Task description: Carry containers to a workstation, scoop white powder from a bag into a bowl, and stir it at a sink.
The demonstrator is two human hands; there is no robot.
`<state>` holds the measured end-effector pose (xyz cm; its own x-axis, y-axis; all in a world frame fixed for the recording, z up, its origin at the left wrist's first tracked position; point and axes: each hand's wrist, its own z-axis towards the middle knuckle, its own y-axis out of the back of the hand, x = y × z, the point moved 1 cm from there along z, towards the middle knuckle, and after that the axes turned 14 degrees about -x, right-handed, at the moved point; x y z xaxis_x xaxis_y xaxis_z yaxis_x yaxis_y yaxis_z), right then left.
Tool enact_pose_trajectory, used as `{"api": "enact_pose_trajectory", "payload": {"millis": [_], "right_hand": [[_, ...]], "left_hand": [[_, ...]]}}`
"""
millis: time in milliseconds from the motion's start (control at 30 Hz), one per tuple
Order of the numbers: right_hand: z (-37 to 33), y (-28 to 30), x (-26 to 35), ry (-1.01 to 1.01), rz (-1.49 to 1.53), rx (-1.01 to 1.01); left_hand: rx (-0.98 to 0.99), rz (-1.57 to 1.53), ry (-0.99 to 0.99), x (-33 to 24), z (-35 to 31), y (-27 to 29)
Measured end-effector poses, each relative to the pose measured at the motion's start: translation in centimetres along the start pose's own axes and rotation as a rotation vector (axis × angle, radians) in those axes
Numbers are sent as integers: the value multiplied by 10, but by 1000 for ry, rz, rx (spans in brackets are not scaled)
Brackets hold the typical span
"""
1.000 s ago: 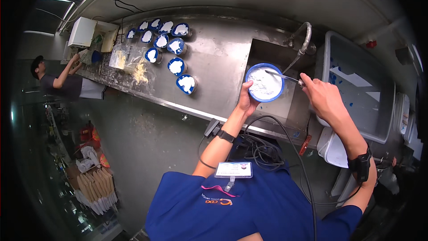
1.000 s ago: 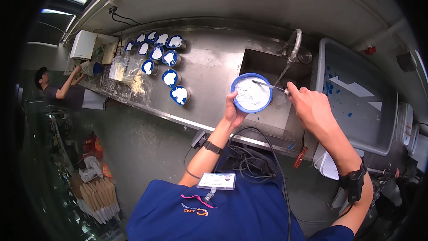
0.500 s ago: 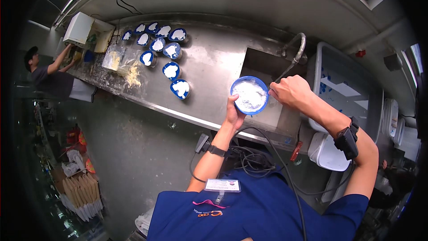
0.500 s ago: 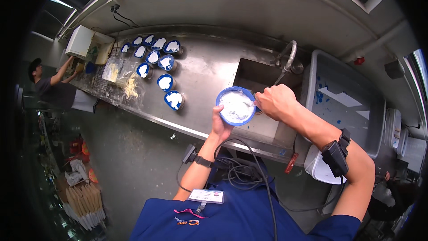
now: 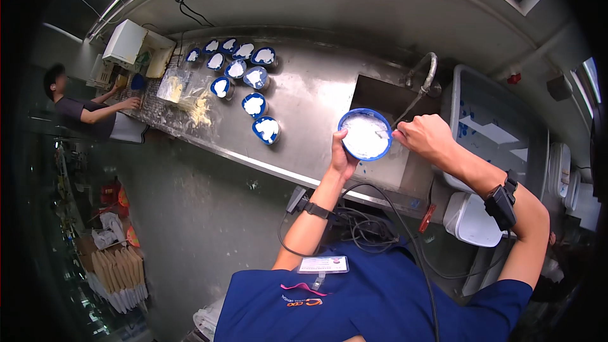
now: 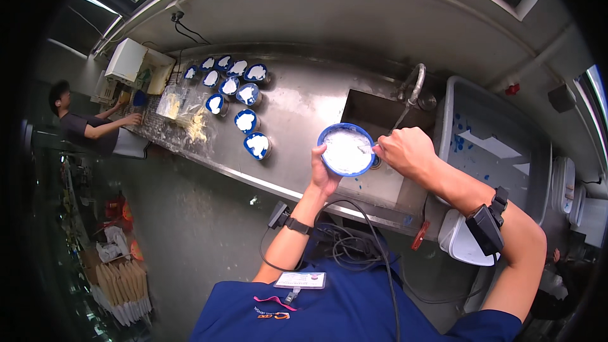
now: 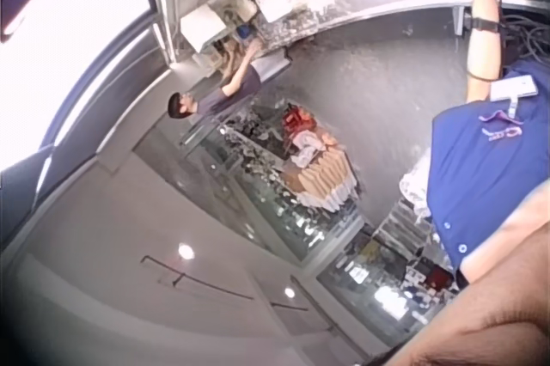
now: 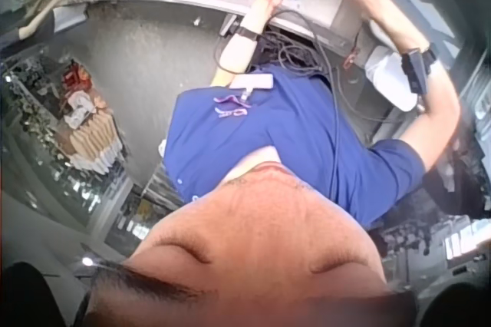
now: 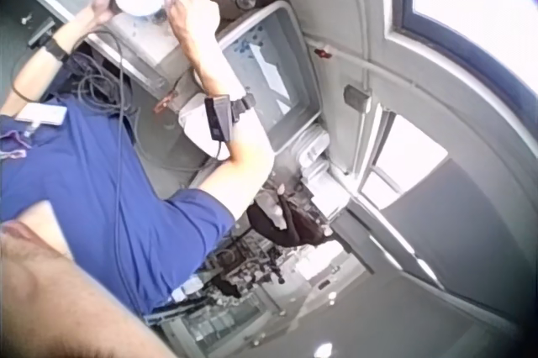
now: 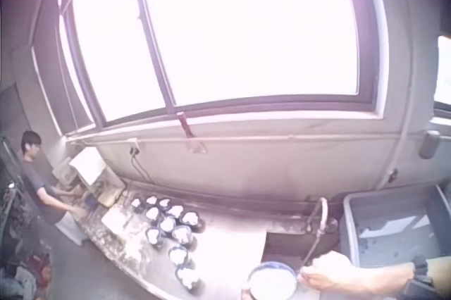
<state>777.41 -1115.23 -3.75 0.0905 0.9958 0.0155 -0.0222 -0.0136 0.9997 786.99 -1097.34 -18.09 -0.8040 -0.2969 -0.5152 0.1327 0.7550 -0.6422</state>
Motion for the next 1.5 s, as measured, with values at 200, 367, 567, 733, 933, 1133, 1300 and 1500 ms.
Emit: {"api": "enact_pose_trajectory", "payload": {"millis": [200,367,567,733,933,1133,1300,1500], "right_hand": [[-10,-9,-10,-30,21,10],[-34,-15,-19,-54,-26,-3],[-49,-14,-40,-123,-81,-39],[-54,-23,-48,-183,-56,25],[-55,-29,-58,-231,-48,-15],[-52,-12,-72,-270,-96,10],[-47,-11,-82,-199,-139,-70],[-49,-9,-86,-146,-133,-151]], "left_hand": [[-23,-59,37,20,12,-10],[26,-65,159,44,27,-23],[97,22,217,64,34,-43],[93,21,255,76,47,-59],[110,67,288,79,66,-64],[67,10,294,78,78,-65],[88,-7,290,76,81,-67],[148,-29,306,76,86,-66]]}}
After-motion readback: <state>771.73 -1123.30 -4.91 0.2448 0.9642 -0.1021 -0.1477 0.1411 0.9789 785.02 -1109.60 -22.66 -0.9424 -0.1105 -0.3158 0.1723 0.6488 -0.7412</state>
